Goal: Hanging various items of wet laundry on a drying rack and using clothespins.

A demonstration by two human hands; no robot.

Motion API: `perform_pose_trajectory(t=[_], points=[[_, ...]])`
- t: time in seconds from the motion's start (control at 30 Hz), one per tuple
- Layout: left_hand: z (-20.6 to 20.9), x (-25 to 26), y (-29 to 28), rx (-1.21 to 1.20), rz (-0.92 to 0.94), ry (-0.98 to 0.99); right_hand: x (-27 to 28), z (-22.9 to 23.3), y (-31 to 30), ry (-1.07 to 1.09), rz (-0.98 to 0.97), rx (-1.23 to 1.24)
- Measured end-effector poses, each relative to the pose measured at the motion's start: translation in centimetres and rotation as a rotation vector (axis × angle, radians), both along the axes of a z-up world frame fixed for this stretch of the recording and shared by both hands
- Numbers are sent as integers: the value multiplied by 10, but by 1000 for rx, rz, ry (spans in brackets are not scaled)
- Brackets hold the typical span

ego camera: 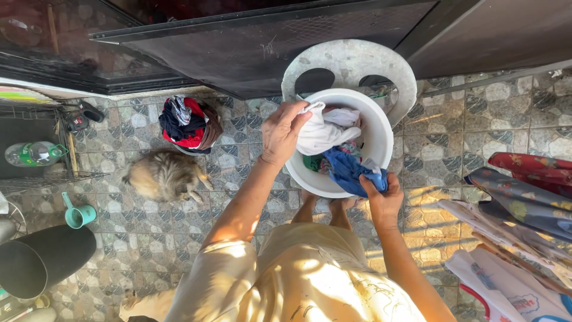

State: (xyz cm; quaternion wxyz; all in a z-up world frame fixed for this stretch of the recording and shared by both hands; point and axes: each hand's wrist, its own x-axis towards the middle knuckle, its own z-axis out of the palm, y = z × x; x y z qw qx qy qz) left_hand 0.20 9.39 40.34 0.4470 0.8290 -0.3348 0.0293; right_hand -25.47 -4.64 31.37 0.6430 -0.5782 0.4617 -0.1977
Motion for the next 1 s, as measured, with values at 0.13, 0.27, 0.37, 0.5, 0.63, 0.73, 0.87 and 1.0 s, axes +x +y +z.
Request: perform_pose_trajectory(t=[0.13, 0.27, 0.37, 0.5, 0.63, 0.73, 0.87, 1.0], points=[[58, -5, -1, -39, -31, -115, 10, 16, -7, -23, 15, -66], [94, -7, -6, -118, -140, -172, 25, 41, -15, -18, 15, -150], [110, -7, -10, -68, -218, -266, 40, 66, -23, -42, 93, -173], [127, -10, -10, 8, -344, -210, 45, 24, -54, -271, 171, 81], [118, -9, -14, 83, -452, -139, 67, 102, -40, -199, 380, -341], [137, -17, -17, 155, -594, -13, 83, 192, -14, -120, 446, -606], [171, -21, -16, 67, -709, 166, 87, 247, -5, -262, 569, -541], [209, -7, -6, 22, -766, 235, 77, 255, -38, -271, 576, -362]])
